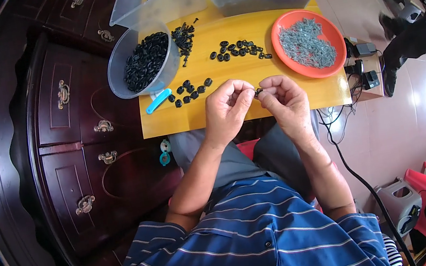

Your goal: The person assembles small hardware components by picking up plastic pieces and metal screws from the table and fitting them together by hand.

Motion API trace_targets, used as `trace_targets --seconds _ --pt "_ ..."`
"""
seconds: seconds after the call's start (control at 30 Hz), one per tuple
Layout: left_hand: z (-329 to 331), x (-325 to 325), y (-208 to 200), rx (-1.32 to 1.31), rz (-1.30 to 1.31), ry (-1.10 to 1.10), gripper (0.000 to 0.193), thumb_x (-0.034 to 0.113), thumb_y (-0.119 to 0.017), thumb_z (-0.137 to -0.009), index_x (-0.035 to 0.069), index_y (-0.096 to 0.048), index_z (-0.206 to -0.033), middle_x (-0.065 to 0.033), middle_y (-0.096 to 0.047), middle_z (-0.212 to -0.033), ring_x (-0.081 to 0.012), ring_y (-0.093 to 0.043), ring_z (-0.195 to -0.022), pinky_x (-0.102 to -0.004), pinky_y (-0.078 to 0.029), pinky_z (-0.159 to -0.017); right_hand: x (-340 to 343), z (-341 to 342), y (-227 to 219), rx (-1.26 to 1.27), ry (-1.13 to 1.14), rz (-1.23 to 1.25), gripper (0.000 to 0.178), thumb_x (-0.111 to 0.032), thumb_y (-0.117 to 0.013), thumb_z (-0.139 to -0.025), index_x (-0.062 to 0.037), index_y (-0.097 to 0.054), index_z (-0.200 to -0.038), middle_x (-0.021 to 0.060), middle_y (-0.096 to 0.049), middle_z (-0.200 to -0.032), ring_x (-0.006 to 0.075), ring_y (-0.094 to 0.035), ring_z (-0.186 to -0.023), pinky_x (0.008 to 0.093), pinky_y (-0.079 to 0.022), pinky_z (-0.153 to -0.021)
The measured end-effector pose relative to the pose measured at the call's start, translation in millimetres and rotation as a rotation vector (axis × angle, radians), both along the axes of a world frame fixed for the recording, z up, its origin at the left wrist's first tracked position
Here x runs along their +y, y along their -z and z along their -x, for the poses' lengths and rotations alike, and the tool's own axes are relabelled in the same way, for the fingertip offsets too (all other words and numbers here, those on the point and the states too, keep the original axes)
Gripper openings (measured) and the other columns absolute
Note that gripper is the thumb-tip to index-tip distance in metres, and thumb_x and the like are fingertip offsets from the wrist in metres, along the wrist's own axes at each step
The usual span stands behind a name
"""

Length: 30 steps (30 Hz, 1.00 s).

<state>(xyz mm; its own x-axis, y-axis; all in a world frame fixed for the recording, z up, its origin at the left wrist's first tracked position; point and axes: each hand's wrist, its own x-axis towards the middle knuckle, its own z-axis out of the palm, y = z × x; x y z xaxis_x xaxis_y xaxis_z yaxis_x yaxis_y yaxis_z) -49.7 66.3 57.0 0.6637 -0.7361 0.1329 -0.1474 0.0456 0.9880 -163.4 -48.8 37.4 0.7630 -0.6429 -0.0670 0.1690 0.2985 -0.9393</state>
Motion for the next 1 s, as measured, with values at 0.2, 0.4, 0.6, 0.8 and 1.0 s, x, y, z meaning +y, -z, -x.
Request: trace_targets --seconds 0.2,0.4,0.6,0.8,1.0 --pt "-0.3 0.4 0.9 -0.023 -0.011 -0.002 0.007 0.006 -0.065 -0.098 0.0 -0.066 -0.096 0.0032 -0.064 -0.084 -0.0012 -0.055 -0.072 -0.0183 -0.046 -0.065 0.8 1.1 1.8 -0.006 -0.004 -0.014 0.018 0.002 -0.069 -0.093 0.0005 -0.064 -0.11 -0.0022 -0.065 -0.094 0.004 -0.059 -0.084 0.0202 -0.05 -0.078" --pt "2.2 0.6 3.3 -0.047 -0.041 -0.015 0.006 0.005 -0.065 -0.098 0.0 -0.067 -0.097 0.0034 -0.065 -0.086 -0.0007 -0.055 -0.074 -0.0181 -0.046 -0.066 0.4 1.0 3.7 0.02 0.005 0.05 0.019 0.001 -0.069 -0.092 0.0002 -0.064 -0.11 -0.0022 -0.065 -0.095 0.0043 -0.06 -0.084 0.0202 -0.05 -0.077" --pt "2.0 -1.5 5.8 -0.05 -0.072 -0.024 0.005 0.005 -0.065 -0.097 0.0 -0.067 -0.098 0.0033 -0.065 -0.086 -0.0009 -0.056 -0.074 -0.0185 -0.047 -0.066 1.1 1.3 4.9 0.016 0.041 0.092 0.019 0.001 -0.07 -0.091 0.0005 -0.066 -0.11 -0.0005 -0.067 -0.094 0.0053 -0.062 -0.083 0.0208 -0.051 -0.077" --pt "6.9 -4.5 11.9 -0.034 -0.044 -0.045 0.005 0.004 -0.064 -0.098 0.0 -0.067 -0.098 0.0028 -0.065 -0.086 -0.0016 -0.057 -0.074 -0.0186 -0.047 -0.066 1.7 0.2 6.6 0.021 0.071 0.135 0.019 0.001 -0.07 -0.091 0.001 -0.068 -0.11 0.0007 -0.069 -0.092 0.0055 -0.063 -0.081 0.0217 -0.052 -0.076" --pt "6.7 -5.5 14.2 0.01 -0.004 -0.077 0.004 0.002 -0.065 -0.094 -0.001 -0.067 -0.093 -0.0006 -0.068 -0.08 -0.0038 -0.061 -0.07 -0.022 -0.051 -0.065 2.5 -0.5 5.8 0.073 0.08 0.23 0.018 0.002 -0.07 -0.091 0.0007 -0.068 -0.109 0.0001 -0.069 -0.092 0.0044 -0.063 -0.08 0.0219 -0.052 -0.075"
